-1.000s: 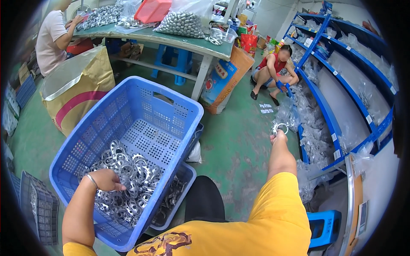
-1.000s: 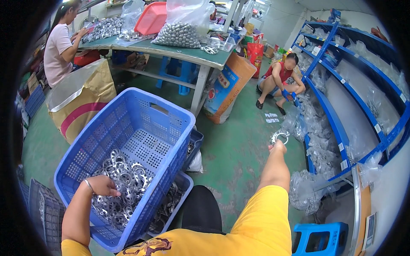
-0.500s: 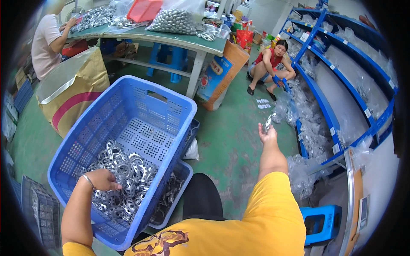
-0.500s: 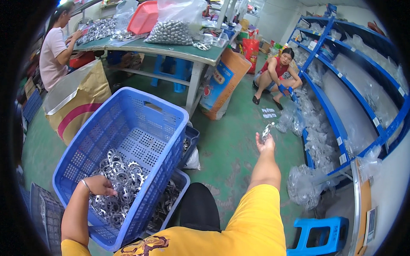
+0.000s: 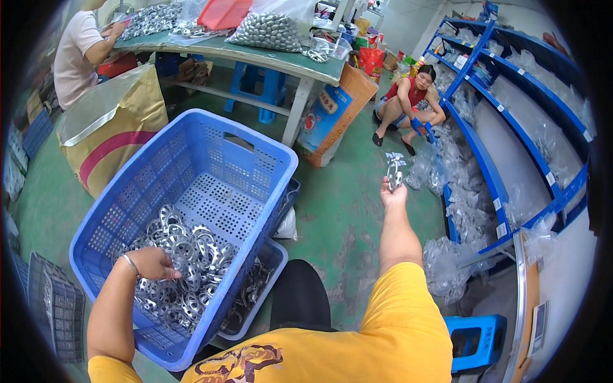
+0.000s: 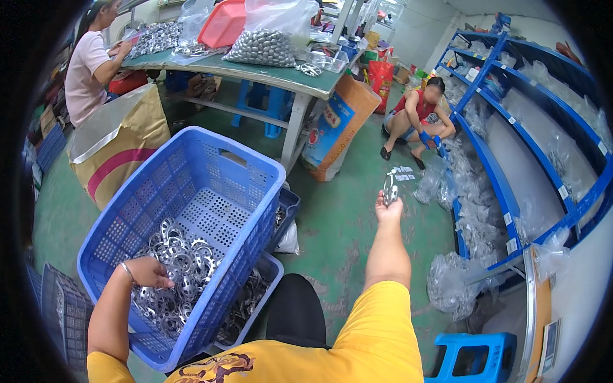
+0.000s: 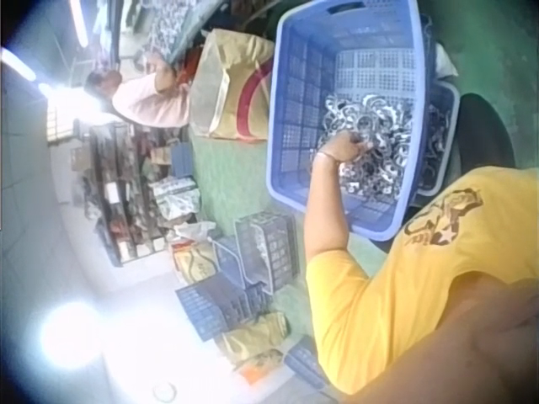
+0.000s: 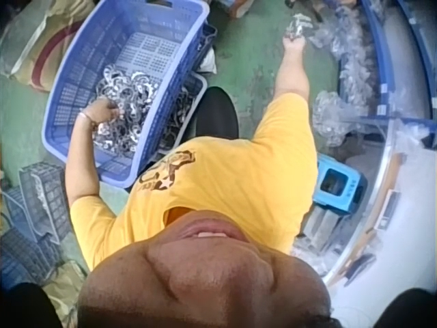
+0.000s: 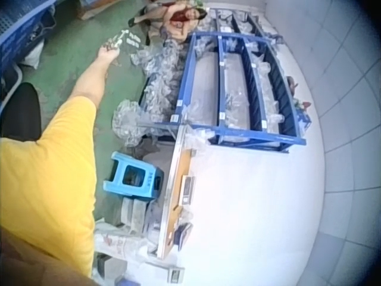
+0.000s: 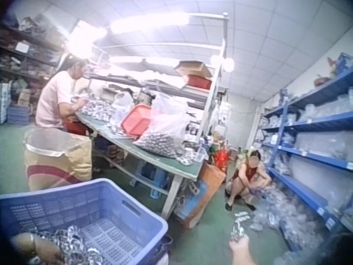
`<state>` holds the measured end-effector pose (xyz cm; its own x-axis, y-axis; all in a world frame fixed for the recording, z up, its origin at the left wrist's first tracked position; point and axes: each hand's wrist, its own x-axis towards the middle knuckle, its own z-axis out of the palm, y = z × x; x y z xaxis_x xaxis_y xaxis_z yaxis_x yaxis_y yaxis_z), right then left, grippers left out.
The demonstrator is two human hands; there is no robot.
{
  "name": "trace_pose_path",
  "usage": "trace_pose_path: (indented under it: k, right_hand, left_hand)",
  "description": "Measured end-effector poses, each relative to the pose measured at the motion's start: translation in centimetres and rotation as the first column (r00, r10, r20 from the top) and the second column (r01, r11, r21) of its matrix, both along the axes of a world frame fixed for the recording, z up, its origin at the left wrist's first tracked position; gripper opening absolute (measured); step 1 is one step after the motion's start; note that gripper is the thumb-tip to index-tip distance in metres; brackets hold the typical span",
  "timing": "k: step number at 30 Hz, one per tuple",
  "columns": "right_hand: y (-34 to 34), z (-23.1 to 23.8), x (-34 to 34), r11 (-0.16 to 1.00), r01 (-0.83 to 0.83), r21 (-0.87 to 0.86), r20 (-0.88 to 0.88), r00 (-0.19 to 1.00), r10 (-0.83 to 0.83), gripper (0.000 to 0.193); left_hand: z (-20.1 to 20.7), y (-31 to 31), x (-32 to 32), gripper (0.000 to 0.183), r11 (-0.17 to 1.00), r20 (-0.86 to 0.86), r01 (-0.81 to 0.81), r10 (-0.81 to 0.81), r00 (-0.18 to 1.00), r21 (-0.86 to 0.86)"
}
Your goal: The person picks up metal brackets from a blue plastic crate, turns them over to check different sides, and then places them into a large bag on the table.
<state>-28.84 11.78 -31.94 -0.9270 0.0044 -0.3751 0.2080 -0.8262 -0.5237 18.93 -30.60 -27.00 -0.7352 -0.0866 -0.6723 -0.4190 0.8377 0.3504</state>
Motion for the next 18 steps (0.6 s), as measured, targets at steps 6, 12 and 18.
trace_pose_path:
  k: [6, 12, 18]
  right_hand:
    - [-0.5, 0.0, -0.4, 0.996, 0.006, -0.094, -0.094, 0.995, -0.015, 0.033]
    - [-1.0, 1.2, 0.8, 0.998, -0.057, 0.001, -0.226, 0.972, 0.056, 0.062]
    - [-1.3, 0.4, 1.3, 0.995, -0.101, 0.005, -0.099, 0.990, 0.101, 0.042]
  left_hand:
    - [0.0, 0.0, -0.1, 0.042, 1.000, -0.003, -0.011, 0.011, 1.000, 0.012]
    - [-0.2, 0.1, -0.3, 0.040, 1.000, -0.012, 0.005, -0.005, 1.000, 0.017]
    - [0.6, 0.1, 0.1, 0.041, 1.000, 0.014, -0.003, 0.003, 1.000, 0.000]
